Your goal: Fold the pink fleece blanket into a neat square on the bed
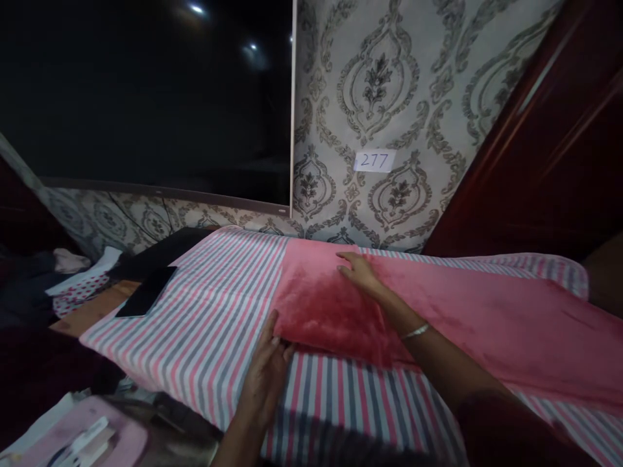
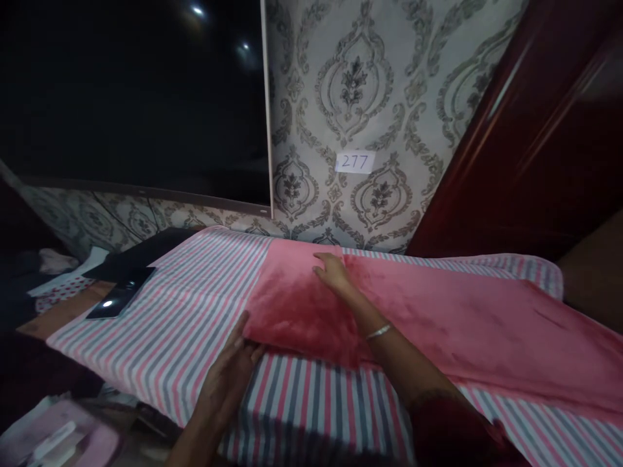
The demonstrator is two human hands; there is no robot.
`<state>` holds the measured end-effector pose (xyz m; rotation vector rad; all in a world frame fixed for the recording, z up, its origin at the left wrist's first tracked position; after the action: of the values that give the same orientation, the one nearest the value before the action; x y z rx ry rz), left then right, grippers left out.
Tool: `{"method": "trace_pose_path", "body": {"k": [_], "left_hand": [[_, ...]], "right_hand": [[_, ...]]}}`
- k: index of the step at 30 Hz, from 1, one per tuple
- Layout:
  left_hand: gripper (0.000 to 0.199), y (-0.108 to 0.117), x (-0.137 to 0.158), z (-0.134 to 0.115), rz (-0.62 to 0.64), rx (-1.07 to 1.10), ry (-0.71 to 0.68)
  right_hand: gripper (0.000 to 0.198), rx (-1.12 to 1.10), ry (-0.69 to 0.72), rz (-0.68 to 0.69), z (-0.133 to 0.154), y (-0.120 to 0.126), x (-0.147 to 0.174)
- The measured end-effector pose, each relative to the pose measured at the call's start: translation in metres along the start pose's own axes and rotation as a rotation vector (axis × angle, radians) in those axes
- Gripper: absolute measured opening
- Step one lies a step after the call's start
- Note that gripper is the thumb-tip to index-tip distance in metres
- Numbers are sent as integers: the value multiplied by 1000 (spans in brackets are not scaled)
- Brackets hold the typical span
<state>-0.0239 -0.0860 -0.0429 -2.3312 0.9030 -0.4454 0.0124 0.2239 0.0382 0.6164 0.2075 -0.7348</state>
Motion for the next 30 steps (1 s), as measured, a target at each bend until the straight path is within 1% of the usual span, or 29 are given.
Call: {"method": "trace_pose_path", "body": {"k": [2, 5, 8, 11, 15, 17, 20, 23, 25, 27, 30], "left_hand": [[58, 3, 1, 3, -4, 13, -2], [55, 9, 3, 9, -27, 32, -12], [60, 14, 4, 15, -24, 38, -4], [68, 19, 2, 18, -22, 55, 25], [74, 24, 2, 20, -10, 88, 75], [78, 27, 4, 23, 7, 106, 104], [87, 34, 7, 31, 25, 114, 141], [90, 43, 10, 37, 25, 95, 156], [86, 45, 11, 37, 28, 100, 155], [79, 44, 13, 32, 27, 99, 167], [64, 42, 21, 16, -43, 1, 232]], "right_hand": [[44, 26, 0, 78, 5, -32, -36], [49, 70, -32, 155, 2, -73, -83], [49, 119, -87, 194, -10, -103, -120], [44, 160, -152, 222, -25, -124, -148], [41, 171, -222, 261, -42, -139, -173], [35, 151, -247, 289, -48, -143, -181], [27, 89, -252, 309, -54, -146, -188], [28, 14, -229, 264, -57, -148, -186], [30, -20, -227, 244, -60, -150, -180], [29, -38, -238, 263, -62, -153, -174], [30, -50, -255, 314, -61, -151, -170]]}}
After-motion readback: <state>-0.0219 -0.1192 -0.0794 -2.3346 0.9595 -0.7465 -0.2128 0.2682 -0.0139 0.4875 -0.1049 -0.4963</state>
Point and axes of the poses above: each hand's wrist, its own x-axis away from the middle knuckle, its own y-axis out of the back of the hand, z = x × y, the point moved 4 cm from there along -x, towards the middle knuckle, and after that the axes turned 11 degrees about -x, right-handed, at the moved point
